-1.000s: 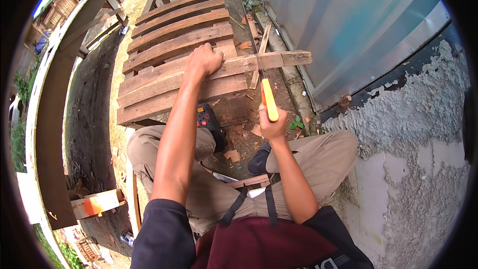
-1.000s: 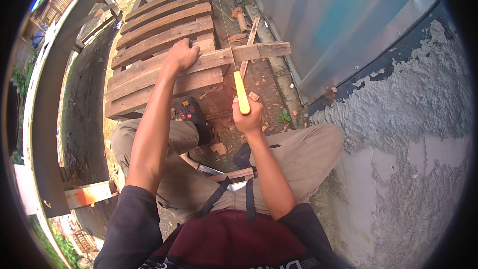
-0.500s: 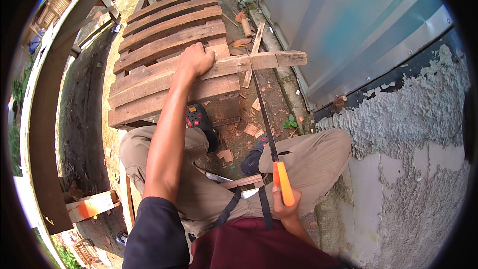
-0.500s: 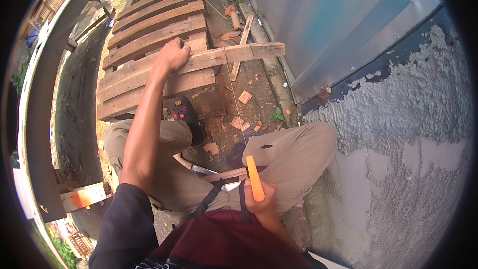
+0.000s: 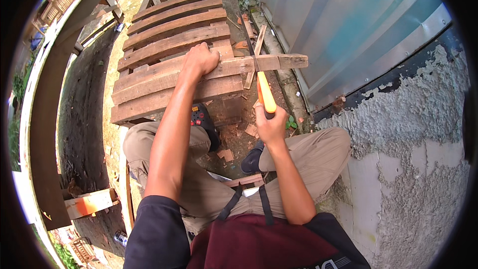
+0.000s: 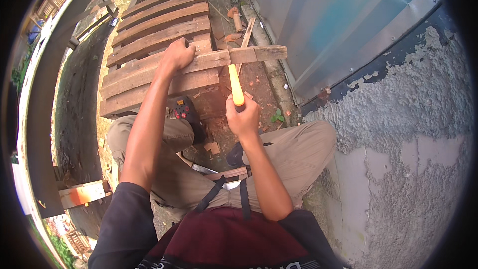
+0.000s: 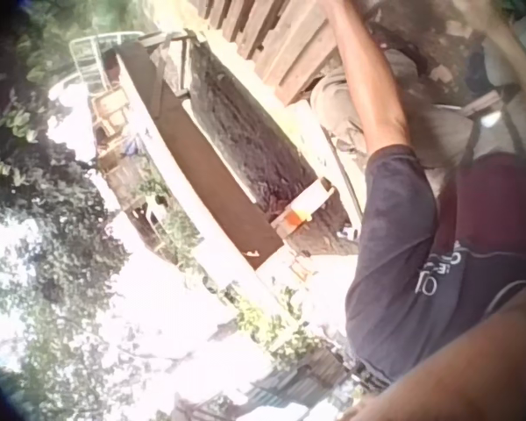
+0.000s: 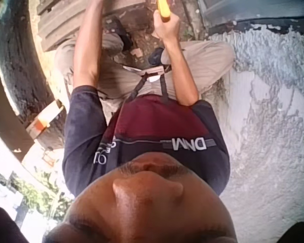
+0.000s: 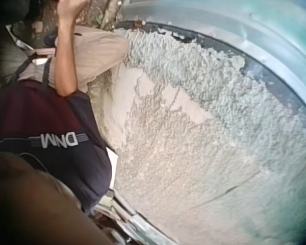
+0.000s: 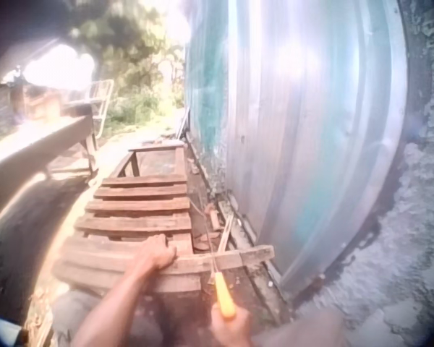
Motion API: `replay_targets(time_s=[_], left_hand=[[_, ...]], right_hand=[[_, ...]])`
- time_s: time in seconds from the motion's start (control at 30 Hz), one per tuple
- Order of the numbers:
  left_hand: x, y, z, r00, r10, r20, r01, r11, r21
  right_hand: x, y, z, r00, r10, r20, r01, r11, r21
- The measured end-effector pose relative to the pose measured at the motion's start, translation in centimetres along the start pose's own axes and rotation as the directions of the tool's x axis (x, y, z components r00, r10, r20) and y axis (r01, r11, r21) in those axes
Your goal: The person uses a hand saw to cut a wooden plank that is part of a pallet structure. The person holds the plank steady with one hand and saws with the other, generating sawdust.
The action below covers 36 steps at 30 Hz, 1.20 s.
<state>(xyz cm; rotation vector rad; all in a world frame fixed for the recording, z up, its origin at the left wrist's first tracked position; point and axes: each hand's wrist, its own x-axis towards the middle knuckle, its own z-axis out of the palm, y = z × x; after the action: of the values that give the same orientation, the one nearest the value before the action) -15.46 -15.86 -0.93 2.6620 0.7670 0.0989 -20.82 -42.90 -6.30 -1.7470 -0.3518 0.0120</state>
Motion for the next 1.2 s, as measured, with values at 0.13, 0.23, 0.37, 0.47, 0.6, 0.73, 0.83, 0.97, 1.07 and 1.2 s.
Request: replay_targets(time_s=[0.13, 0.23, 0.37, 0.47, 0.6, 0.73, 0.83, 0.97, 1.07, 1.2], left_hand=[[-1.0, 0.1, -0.1, 1.0, -0.006, -0.007, 0.006, 1.0, -0.026], [-0.6, 0.1, 0.1, 1.0, 0.008, -0.015, -0.008, 1.0, -0.026], [-1.1, 1.1, -0.3, 1.0, 0.007, 0.0, -0.007, 1.0, 0.003], [-1.1, 0.8, -0.1, 1.0, 0.013, -0.021, -0.013, 1.0, 0.001], [-0.4, 0.7, -0.4, 0.999, -0.025, 0.02, 0.026, 0.999, -0.019], [-0.6, 0.8, -1.1, 0.998, -0.055, 0.033, 0.055, 0.998, -0.006], [-0.8, 0.8, -0.7, 0.998, -0.054, 0.022, 0.054, 0.999, 0.0], [-1.3, 0.6, -0.1, 0.998, -0.049, 0.033, 0.048, 0.998, 0.031], [-2.9, 0.5, 0.7, 0.996, 0.049, -0.07, -0.044, 0.996, 0.071], [-4.5, 1.0, 0.6, 0.965, 0.175, -0.197, -0.176, 0.984, 0.012]], right_hand=[[-0.9, 0.5, 0.1, 0.999, 0.032, 0.014, -0.033, 0.997, 0.071], [-1.9, 5.2, 0.2, 0.994, -0.084, 0.067, 0.078, 0.994, 0.08], [-1.3, 9.5, 1.5, 0.929, -0.371, -0.004, 0.37, 0.923, 0.104], [-1.7, 8.4, 1.1, 0.955, -0.296, -0.013, 0.296, 0.949, 0.11], [-2.1, 2.4, -1.0, 0.994, -0.092, 0.058, 0.087, 0.992, 0.089], [-2.4, -1.2, -1.7, 0.993, -0.106, 0.048, 0.105, 0.994, 0.019], [-2.4, -0.9, -1.0, 0.993, -0.118, -0.023, 0.118, 0.993, -0.025], [-2.4, 3.1, 0.8, 0.99, -0.132, -0.055, 0.135, 0.989, 0.052], [-2.2, 8.5, 1.4, 0.974, -0.228, 0.0, 0.228, 0.972, 0.06], [-1.5, 10.6, 1.5, 0.946, -0.322, -0.03, 0.323, 0.945, 0.046]])
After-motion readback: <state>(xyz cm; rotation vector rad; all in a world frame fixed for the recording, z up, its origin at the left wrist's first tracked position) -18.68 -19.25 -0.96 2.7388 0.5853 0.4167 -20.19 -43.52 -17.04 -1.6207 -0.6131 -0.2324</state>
